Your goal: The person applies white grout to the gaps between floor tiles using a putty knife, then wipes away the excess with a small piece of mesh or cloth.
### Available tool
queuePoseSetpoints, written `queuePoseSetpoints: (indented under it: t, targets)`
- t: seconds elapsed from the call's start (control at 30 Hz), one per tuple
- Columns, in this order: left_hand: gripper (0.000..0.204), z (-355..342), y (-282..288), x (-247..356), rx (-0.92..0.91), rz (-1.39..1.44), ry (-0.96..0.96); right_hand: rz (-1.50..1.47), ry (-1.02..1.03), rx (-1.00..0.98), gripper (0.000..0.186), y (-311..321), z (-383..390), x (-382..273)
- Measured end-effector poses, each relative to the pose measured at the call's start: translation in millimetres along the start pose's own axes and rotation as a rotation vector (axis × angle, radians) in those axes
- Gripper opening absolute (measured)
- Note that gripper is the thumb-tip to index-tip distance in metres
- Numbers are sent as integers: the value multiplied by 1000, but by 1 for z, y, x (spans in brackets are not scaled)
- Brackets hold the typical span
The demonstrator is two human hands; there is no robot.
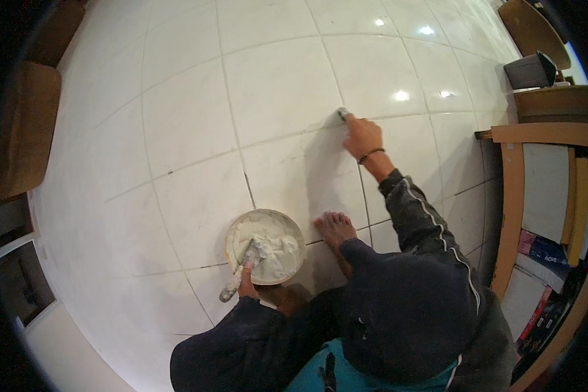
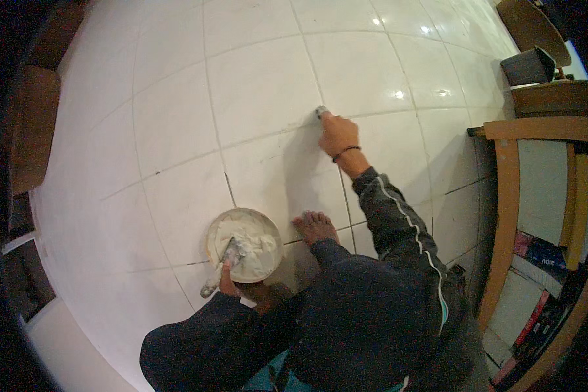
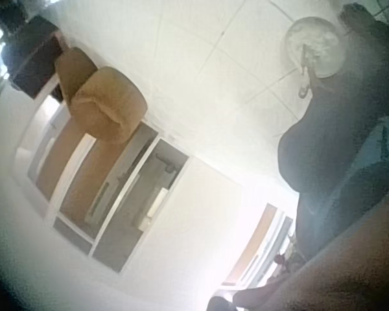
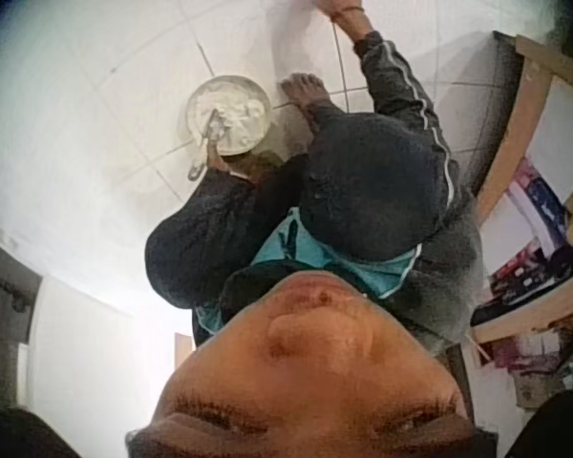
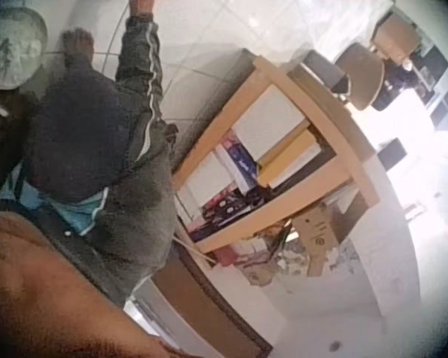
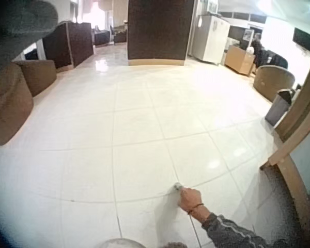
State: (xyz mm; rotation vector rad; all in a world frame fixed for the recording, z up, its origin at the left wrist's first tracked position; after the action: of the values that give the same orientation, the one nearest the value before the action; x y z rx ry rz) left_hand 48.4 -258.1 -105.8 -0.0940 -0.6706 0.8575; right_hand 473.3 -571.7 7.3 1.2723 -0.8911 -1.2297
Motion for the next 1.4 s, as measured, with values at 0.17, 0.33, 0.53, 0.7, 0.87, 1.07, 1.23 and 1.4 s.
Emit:
queuePoseSetpoints:
  t: [0.17,0.33,0.53,0.7,0.87,1.07,1.23,1.4]
  targets:
    - [66,5,-10,8,-55,7,17,-43,230,-45,29,-36,18,-77]
    - [67,4,4,4,-172,-596,-453,-150,356,-111,31,-27,34,-81]
    - [68,-8,12,-8,-107,-245,-180,-141,339,238,34,-12,22,23]
    - [69,-11,12,-1,-80,55,122,-141,319,-2,36,-19,56,51]
    - [66,0,-8,-12,73,-195,-152,-151,43,134,31,1,36,69]
    - [64,7,-8,-6,112,-217,-282,-11,-78,39,43,-14,-1,24]
    - [66,-4,10,-1,46,-165,-74,16,178,65,39,-50,9,-90]
    - [66,-4,3,-1,-55,-138,-43,-93,526,-45,35,-52,38,-145]
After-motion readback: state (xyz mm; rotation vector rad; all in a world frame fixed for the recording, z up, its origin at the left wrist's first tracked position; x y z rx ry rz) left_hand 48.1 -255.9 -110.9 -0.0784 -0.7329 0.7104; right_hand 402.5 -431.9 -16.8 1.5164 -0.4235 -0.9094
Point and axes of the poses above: each hand's wrist, its own z-axis away from the middle knuckle, its own y-axis out of the back of the hand, x = y × z, the point moved 1 cm from there along -z, towards the middle knuckle
